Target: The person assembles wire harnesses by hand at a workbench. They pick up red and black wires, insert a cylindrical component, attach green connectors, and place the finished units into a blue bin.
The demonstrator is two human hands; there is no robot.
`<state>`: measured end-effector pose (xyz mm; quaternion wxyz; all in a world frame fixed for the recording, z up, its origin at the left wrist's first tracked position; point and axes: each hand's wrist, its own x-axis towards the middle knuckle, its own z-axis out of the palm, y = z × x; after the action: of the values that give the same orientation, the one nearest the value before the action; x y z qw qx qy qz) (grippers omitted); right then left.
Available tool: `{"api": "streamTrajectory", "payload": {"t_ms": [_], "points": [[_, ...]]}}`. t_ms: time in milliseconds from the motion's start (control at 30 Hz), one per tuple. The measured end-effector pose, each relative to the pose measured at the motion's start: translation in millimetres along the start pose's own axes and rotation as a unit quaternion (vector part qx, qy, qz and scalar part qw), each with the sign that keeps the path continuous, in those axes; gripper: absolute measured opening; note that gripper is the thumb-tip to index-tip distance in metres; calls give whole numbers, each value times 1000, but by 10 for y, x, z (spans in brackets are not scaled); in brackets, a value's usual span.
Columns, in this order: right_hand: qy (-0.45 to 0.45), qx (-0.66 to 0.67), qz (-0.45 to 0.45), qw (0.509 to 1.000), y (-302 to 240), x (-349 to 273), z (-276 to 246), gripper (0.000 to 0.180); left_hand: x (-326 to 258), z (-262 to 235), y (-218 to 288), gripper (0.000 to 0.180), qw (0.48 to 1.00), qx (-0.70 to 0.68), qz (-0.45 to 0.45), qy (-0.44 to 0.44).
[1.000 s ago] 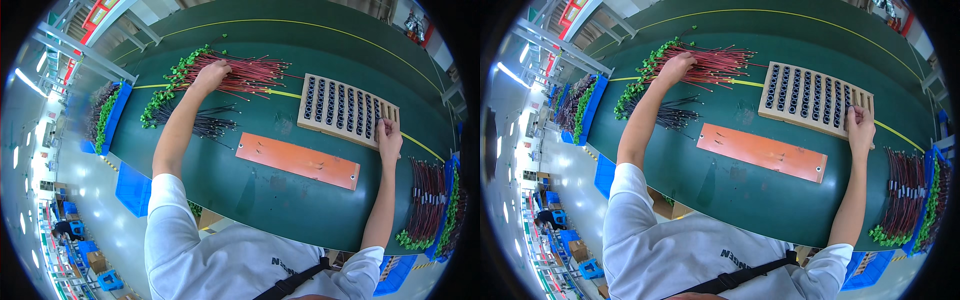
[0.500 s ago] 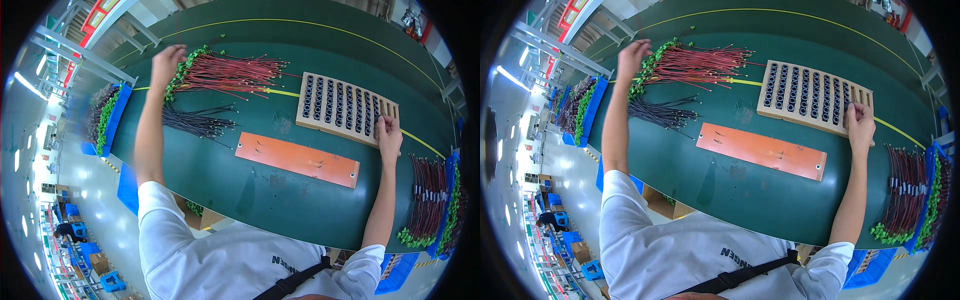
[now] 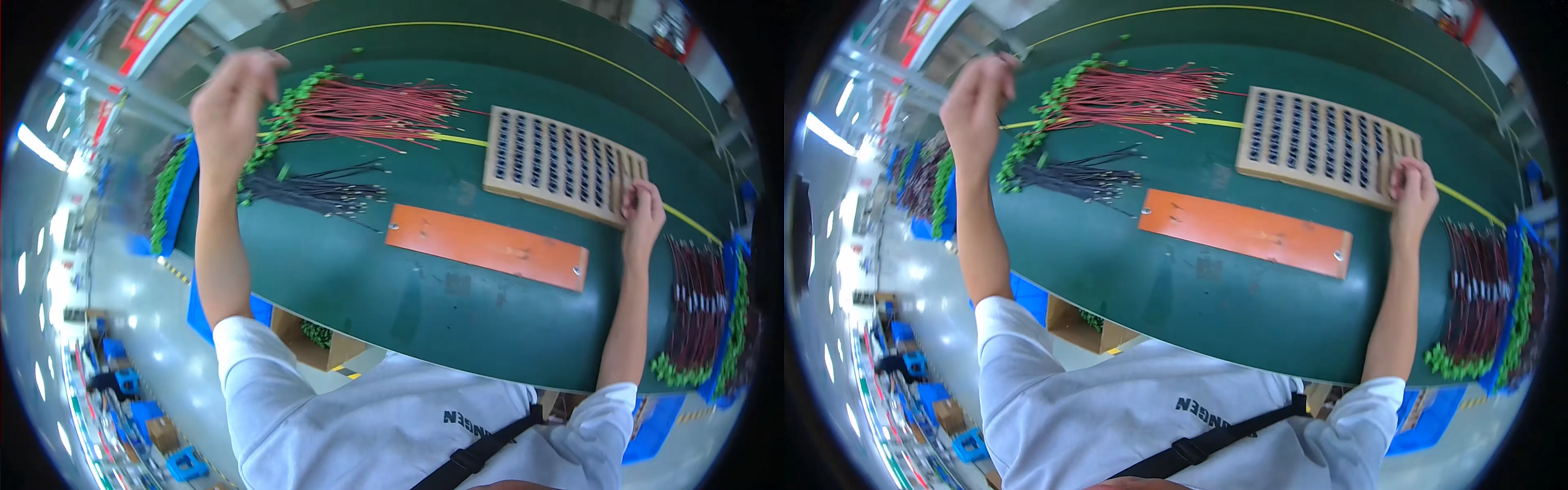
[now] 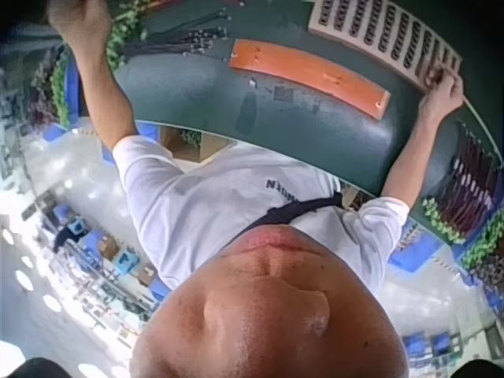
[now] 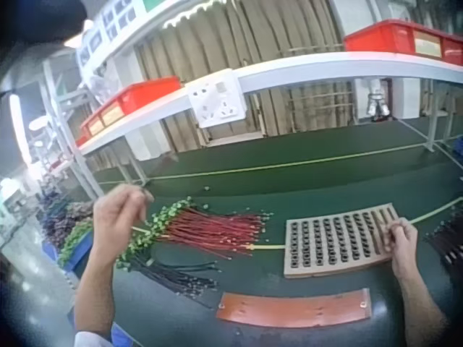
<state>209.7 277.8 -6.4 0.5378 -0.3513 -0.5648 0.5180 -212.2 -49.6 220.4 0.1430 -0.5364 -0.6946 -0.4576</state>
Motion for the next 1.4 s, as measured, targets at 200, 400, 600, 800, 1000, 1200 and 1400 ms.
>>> {"api": "streamTrajectory", "payload": {"t_ms": [200,400,600,800,1000,1200,1400], "points": [[-290,2,146,946,-858,-1145,660,34,-989,1008,645,29,883,-190,-125,-410],[-216,262,210,917,-724,-1361,601,36,-1289,1492,657,30,801,-303,-169,-487],[-233,154,171,945,-618,-1344,567,30,-1313,1614,673,32,715,-344,-298,-531],[-276,117,227,926,-664,-1497,709,30,-1351,1836,762,32,687,-385,-281,-547],[-294,68,149,942,-638,-1489,687,26,-1352,1914,858,32,672,-394,-308,-546],[-205,139,178,952,-709,-1448,664,34,-1411,1899,827,32,680,-385,-326,-532],[-212,299,210,906,-593,-1350,565,34,-1450,1875,803,31,656,-417,-320,-541]]}}
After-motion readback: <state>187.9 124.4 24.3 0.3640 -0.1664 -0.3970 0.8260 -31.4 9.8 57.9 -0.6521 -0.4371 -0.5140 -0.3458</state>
